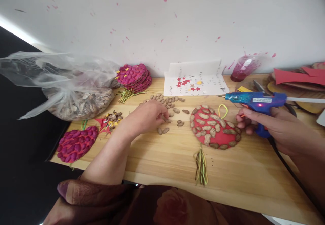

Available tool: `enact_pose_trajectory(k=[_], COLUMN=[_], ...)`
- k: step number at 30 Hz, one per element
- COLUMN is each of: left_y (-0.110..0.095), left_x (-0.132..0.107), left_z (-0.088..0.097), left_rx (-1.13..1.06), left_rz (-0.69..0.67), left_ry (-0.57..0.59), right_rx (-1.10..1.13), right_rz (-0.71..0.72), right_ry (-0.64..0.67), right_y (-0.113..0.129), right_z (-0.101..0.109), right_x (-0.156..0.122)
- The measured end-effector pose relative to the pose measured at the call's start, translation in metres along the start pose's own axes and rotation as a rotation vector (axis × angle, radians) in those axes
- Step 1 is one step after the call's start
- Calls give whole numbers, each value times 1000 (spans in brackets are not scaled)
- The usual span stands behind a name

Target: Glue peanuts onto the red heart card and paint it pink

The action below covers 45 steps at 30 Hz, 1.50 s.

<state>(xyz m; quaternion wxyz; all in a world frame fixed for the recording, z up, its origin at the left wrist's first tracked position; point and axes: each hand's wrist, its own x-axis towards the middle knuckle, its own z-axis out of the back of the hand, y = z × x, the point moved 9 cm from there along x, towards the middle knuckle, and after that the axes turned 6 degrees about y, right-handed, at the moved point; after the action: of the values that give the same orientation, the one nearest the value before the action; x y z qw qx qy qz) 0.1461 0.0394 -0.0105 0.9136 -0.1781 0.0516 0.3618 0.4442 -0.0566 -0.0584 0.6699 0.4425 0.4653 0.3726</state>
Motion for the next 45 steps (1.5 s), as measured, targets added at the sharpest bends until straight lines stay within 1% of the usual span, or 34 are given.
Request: enact_pose_trajectory(k=[3, 7, 9, 12, 17, 21, 25, 27, 32, 39, 41, 44, 45], left_y=[0, 0, -1, -4, -5, -13, -16, -16, -13, -3, 1, 8, 9], left_x=[0, 3, 4, 4, -1, -4, -1, -1, -4, 1, 0, -4, -6], left_z=[2, -2, -3, 0, 9, 11, 3, 2, 6, -7, -3, 11, 14], left_rx=[-5, 9, 22, 31, -16, -43, -10, -3, -19, -54, -65, -48, -34], left_rz=[6, 16, 8, -24, -58, -140, -153, -155, -191, -170, -155, -106, -89], left_ry=[-6, 19, 14, -20, -75, -118, -71, -60, -117, -31, -58, -133, -142], right_rx=[9, 20, 23, 23, 32, 36, 41, 41, 45, 69, 70, 61, 54], right_rz=[6, 13, 11, 18, 25, 33, 35, 27, 34, 55, 58, 52, 50], right_ry=[-2, 3, 14, 33, 26, 39, 44, 54, 100, 95, 103, 98, 93], right_y=[1, 0, -2, -3, -2, 2, 4, 6, 8, 5, 6, 6, 5], right_z=[-1, -1, -1, -1, -1, -4, -6, -7, -12, -9, -10, -10, -10], right_x=[0, 0, 0, 1, -1, -2, -4, -6, -9, -4, -4, -4, -5])
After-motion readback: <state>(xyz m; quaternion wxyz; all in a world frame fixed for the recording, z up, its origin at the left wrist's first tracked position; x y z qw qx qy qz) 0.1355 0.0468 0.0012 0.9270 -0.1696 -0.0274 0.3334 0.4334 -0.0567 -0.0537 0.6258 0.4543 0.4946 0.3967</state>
